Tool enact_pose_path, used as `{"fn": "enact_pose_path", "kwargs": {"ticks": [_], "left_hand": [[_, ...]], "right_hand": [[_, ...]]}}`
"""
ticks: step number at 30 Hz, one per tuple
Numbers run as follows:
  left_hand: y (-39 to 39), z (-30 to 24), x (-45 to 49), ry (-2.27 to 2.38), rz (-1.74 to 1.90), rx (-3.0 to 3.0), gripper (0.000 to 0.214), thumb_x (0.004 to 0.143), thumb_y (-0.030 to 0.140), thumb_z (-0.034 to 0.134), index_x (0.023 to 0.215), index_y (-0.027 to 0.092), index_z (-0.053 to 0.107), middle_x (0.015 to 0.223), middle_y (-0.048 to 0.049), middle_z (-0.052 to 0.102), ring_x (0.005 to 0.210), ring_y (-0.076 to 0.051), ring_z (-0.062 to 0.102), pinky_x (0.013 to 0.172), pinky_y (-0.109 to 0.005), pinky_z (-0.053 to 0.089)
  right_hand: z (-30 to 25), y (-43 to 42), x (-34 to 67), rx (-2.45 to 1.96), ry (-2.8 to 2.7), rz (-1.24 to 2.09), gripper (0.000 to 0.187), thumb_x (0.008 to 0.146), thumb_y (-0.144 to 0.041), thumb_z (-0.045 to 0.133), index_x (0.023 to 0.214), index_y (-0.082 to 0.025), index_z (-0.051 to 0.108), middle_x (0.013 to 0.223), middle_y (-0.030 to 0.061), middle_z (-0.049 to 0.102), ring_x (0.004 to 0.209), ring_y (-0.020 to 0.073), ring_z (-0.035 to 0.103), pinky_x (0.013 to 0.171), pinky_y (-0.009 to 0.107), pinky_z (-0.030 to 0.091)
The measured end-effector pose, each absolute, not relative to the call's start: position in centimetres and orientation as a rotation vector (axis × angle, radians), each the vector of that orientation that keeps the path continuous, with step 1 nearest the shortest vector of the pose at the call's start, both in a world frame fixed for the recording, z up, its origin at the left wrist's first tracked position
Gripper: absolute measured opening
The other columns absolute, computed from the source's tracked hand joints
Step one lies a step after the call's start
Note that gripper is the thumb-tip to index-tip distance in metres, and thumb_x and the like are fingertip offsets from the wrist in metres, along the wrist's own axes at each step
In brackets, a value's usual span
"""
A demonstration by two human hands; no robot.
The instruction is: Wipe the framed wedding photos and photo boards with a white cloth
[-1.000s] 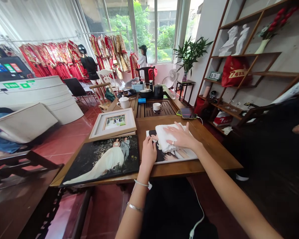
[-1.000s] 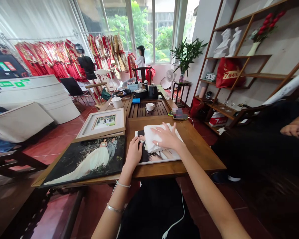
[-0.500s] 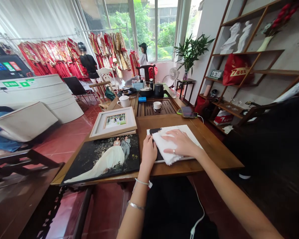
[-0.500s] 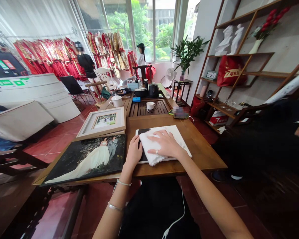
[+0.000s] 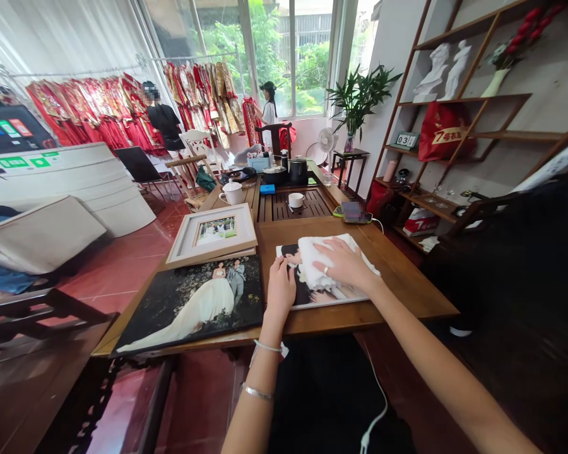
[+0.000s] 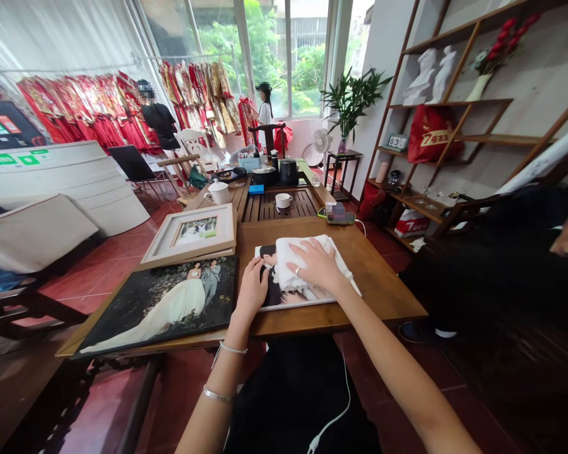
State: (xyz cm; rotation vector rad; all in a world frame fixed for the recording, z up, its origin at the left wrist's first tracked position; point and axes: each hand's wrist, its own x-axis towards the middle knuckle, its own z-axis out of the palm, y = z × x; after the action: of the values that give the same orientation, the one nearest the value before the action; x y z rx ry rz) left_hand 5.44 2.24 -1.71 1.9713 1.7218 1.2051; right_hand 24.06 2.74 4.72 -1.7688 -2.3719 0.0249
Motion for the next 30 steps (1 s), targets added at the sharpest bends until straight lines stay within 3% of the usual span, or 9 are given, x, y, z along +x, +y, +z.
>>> {"fn": "enact_pose_path", "kwargs": {"ticks": [4, 9, 12, 15, 20, 26, 30], "left_hand": [[2.2, -1.5, 5.5, 1.673, 1.261, 1.954, 0.033, 0.090, 0.017, 0.042, 0.116, 0.017, 0.062, 0.129, -0.0139, 0.059, 0.129, -0.027, 0.049, 0.112, -0.045, 0.035], [1.8, -0.3, 5.6, 1.663, 1.325, 1.838, 0.036, 0.094, 0.022, 0.030, 0.113, 0.014, 0.060, 0.124, -0.0169, 0.062, 0.124, -0.026, 0.053, 0.109, -0.044, 0.038], [1.4, 0.5, 5.7, 1.649, 1.378, 1.695, 0.040, 0.097, 0.030, 0.030, 0.124, 0.011, 0.051, 0.126, -0.0191, 0.060, 0.120, -0.026, 0.055, 0.105, -0.043, 0.041], [1.3, 0.9, 5.7, 1.625, 1.425, 1.628, 0.048, 0.098, 0.037, 0.031, 0.135, 0.010, 0.041, 0.134, -0.0198, 0.054, 0.126, -0.025, 0.052, 0.107, -0.041, 0.039], [1.4, 0.7, 5.4, 1.640, 1.405, 1.682, 0.053, 0.097, 0.045, 0.033, 0.134, 0.010, 0.046, 0.137, -0.0206, 0.051, 0.133, -0.027, 0.045, 0.112, -0.044, 0.032], [1.3, 0.9, 5.5, 1.522, 1.318, 1.641, 0.055, 0.098, 0.046, 0.030, 0.141, 0.014, 0.040, 0.150, -0.0157, 0.040, 0.141, -0.023, 0.036, 0.117, -0.039, 0.027], [1.1, 0.9, 5.9, 1.554, 1.244, 1.816, 0.046, 0.099, 0.039, 0.028, 0.128, 0.015, 0.054, 0.139, -0.0145, 0.054, 0.141, -0.026, 0.035, 0.118, -0.045, 0.026]], "right_hand": [[5.4, 5.4, 22.0, -1.754, -2.427, 0.084, 0.058, 0.092, -0.054, 0.036, 0.145, -0.030, 0.041, 0.153, 0.0077, 0.037, 0.139, 0.0365, 0.027, 0.101, 0.065, 0.033], [5.6, 6.3, 20.0, -1.592, -2.526, 0.108, 0.065, 0.089, -0.063, 0.037, 0.145, -0.031, 0.038, 0.152, 0.0077, 0.037, 0.136, 0.0353, 0.029, 0.102, 0.062, 0.032], [5.6, 5.9, 19.3, -1.546, -2.533, 0.101, 0.069, 0.085, -0.069, 0.039, 0.145, -0.034, 0.039, 0.149, 0.0076, 0.041, 0.133, 0.0365, 0.031, 0.100, 0.063, 0.032], [5.7, 4.6, 18.7, -1.552, -2.542, 0.091, 0.065, 0.085, -0.063, 0.044, 0.144, -0.035, 0.040, 0.147, 0.0093, 0.042, 0.131, 0.0387, 0.032, 0.097, 0.065, 0.033], [5.5, 1.3, 18.0, -1.541, -2.533, 0.013, 0.065, 0.079, -0.046, 0.054, 0.141, -0.029, 0.044, 0.141, 0.0133, 0.045, 0.126, 0.0386, 0.035, 0.094, 0.061, 0.036], [4.8, -1.9, 19.5, -1.527, -2.467, -0.005, 0.073, 0.081, -0.065, 0.050, 0.143, -0.027, 0.041, 0.142, 0.0148, 0.044, 0.127, 0.0397, 0.033, 0.095, 0.061, 0.034], [4.3, -3.4, 21.0, -1.602, -2.395, -0.027, 0.074, 0.083, -0.071, 0.044, 0.142, -0.027, 0.044, 0.144, 0.0147, 0.044, 0.128, 0.0396, 0.033, 0.095, 0.060, 0.034]]}}
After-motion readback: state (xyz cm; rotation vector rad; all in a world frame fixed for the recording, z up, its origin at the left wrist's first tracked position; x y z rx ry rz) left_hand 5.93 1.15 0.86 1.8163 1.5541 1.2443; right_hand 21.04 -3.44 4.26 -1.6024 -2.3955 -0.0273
